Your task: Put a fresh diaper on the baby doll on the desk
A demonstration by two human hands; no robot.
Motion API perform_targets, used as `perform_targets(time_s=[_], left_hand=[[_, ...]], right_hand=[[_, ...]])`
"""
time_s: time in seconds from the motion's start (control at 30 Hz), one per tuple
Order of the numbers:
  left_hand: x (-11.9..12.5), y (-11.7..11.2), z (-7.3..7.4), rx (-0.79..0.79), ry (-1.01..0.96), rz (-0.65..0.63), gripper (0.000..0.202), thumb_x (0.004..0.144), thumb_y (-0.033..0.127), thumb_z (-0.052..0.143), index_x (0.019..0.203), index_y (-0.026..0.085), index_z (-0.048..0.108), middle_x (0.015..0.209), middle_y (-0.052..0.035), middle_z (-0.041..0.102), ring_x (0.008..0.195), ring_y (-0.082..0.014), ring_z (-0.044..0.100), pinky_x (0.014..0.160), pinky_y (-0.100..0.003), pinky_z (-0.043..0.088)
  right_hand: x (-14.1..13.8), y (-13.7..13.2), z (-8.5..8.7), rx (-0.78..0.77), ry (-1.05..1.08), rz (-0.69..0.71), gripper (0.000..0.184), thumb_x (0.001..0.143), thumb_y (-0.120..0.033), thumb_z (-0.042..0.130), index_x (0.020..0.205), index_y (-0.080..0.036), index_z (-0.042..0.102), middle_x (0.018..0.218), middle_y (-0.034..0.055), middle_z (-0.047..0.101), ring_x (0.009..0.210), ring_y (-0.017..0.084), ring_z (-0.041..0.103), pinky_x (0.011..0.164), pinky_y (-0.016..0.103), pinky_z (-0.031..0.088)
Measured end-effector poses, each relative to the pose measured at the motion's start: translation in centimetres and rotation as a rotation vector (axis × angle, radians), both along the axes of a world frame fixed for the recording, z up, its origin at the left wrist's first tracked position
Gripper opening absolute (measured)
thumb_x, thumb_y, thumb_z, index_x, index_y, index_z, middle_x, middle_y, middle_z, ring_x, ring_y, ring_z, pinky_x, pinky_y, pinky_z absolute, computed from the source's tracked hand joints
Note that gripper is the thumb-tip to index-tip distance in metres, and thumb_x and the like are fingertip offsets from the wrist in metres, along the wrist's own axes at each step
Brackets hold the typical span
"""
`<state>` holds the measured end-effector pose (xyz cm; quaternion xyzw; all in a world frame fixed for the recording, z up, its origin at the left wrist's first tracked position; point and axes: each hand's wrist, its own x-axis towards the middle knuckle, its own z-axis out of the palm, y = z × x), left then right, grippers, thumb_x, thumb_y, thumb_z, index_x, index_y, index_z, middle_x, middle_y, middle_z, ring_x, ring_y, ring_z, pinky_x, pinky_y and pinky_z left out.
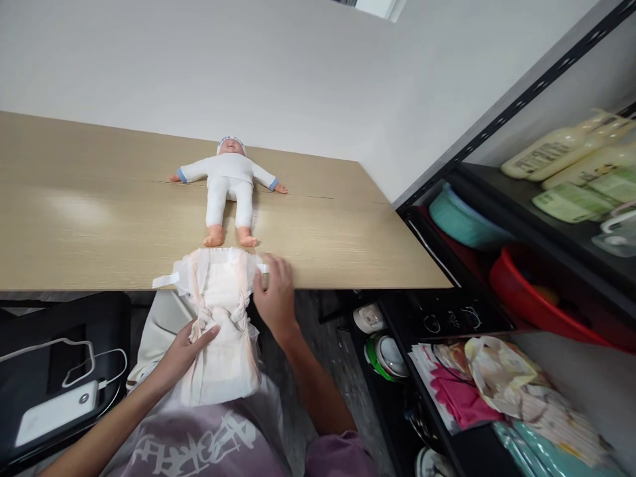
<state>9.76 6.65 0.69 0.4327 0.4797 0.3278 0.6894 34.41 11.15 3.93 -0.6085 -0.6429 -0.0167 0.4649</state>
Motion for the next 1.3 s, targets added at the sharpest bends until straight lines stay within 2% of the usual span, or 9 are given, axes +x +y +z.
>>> perform_targets(time_s=[0.13, 0.27, 0.43, 0.57, 0.67, 0.87, 1.03, 1.17, 1.3], left_hand=[[0.4, 0.6, -0.1, 0.076, 0.037, -0.042, 0.083, 0.087, 0.075, 0.088, 0.144, 0.017, 0.072, 0.148, -0.0197, 0.079, 0.147, -0.0439, 0.07, 0.123, -0.053, 0.057], [-1.0, 1.6, 1.0, 0.281, 0.209, -0.198, 0.063, 0.101, 0.071, 0.075, 0.142, 0.023, 0.071, 0.149, -0.0142, 0.078, 0.144, -0.0388, 0.071, 0.12, -0.048, 0.057], [-5.2, 5.4, 4.7, 0.603, 0.547, -0.489, 0.039, 0.114, 0.061, 0.06, 0.117, 0.026, 0.077, 0.115, -0.0061, 0.082, 0.104, -0.0276, 0.077, 0.086, -0.035, 0.061], [-6.3, 11.2, 8.1, 0.888, 0.57, -0.355, 0.033, 0.118, 0.049, 0.055, 0.107, 0.025, 0.075, 0.1, -0.0035, 0.078, 0.088, -0.0216, 0.071, 0.074, -0.03, 0.055], [-4.5, 17.2, 9.5, 1.283, 0.66, -0.26, 0.025, 0.118, 0.035, 0.054, 0.126, 0.023, 0.075, 0.12, -0.0101, 0.08, 0.109, -0.0271, 0.071, 0.1, -0.04, 0.057], [1.8, 27.1, 8.9, 1.64, 0.95, -0.66, 0.084, 0.1, 0.004, 0.06, 0.178, 0.031, 0.046, 0.188, -0.0145, 0.039, 0.17, -0.043, 0.042, 0.13, -0.058, 0.042], [4.9, 30.4, 8.6, 1.707, 0.838, -0.963, 0.086, 0.084, 0.001, 0.072, 0.162, 0.038, 0.064, 0.184, -0.0034, 0.05, 0.168, -0.0371, 0.047, 0.134, -0.05, 0.037], [6.3, 32.0, 8.4, 1.762, 0.649, -0.951, 0.035, 0.098, 0.012, 0.069, 0.125, 0.031, 0.08, 0.154, -0.008, 0.077, 0.143, -0.0336, 0.066, 0.124, -0.047, 0.042], [7.6, 33.1, 9.1, 1.771, 0.583, -0.93, 0.024, 0.106, 0.024, 0.062, 0.121, 0.027, 0.08, 0.136, -0.0114, 0.083, 0.128, -0.0348, 0.068, 0.112, -0.048, 0.046]], right_hand=[[-4.2, 0.2, 1.7, -0.23, -0.195, 0.337, 0.054, 0.118, -0.044, 0.056, 0.168, -0.023, 0.057, 0.171, 0.0133, 0.061, 0.163, 0.03, 0.051, 0.138, 0.051, 0.041], [-5.3, 3.3, 0.5, -0.456, -0.337, 0.393, 0.074, 0.118, -0.056, 0.055, 0.181, -0.02, 0.04, 0.19, 0.0157, 0.034, 0.179, 0.031, 0.026, 0.147, 0.058, 0.025], [-4.9, 5.0, -0.7, -0.473, -0.38, 0.362, 0.077, 0.117, -0.06, 0.057, 0.182, -0.023, 0.038, 0.192, 0.0107, 0.029, 0.18, 0.031, 0.024, 0.149, 0.058, 0.018], [-5.0, 4.7, -0.7, -0.456, -0.382, 0.342, 0.075, 0.118, -0.061, 0.055, 0.181, -0.024, 0.041, 0.191, 0.0104, 0.032, 0.18, 0.03, 0.026, 0.148, 0.057, 0.021], [-5.1, 4.6, -0.7, -0.433, -0.375, 0.341, 0.073, 0.117, -0.06, 0.056, 0.18, -0.025, 0.044, 0.19, 0.0112, 0.035, 0.179, 0.03, 0.028, 0.148, 0.058, 0.023], [-4.9, 4.6, -1.2, -0.397, -0.33, 0.35, 0.072, 0.115, -0.057, 0.062, 0.178, -0.026, 0.047, 0.188, 0.012, 0.039, 0.177, 0.034, 0.032, 0.146, 0.064, 0.027], [-4.9, 4.5, -1.1, -0.383, -0.291, 0.358, 0.073, 0.113, -0.054, 0.066, 0.179, -0.029, 0.046, 0.187, 0.0114, 0.042, 0.176, 0.034, 0.036, 0.146, 0.063, 0.028], [-4.8, 4.5, -1.0, -0.395, -0.272, 0.368, 0.076, 0.112, -0.054, 0.068, 0.18, -0.03, 0.044, 0.188, 0.0102, 0.038, 0.176, 0.034, 0.035, 0.146, 0.063, 0.03], [-4.1, 5.3, -0.8, -0.427, -0.286, 0.403, 0.078, 0.113, -0.059, 0.065, 0.181, -0.029, 0.042, 0.19, 0.0097, 0.035, 0.177, 0.034, 0.033, 0.145, 0.065, 0.032]])
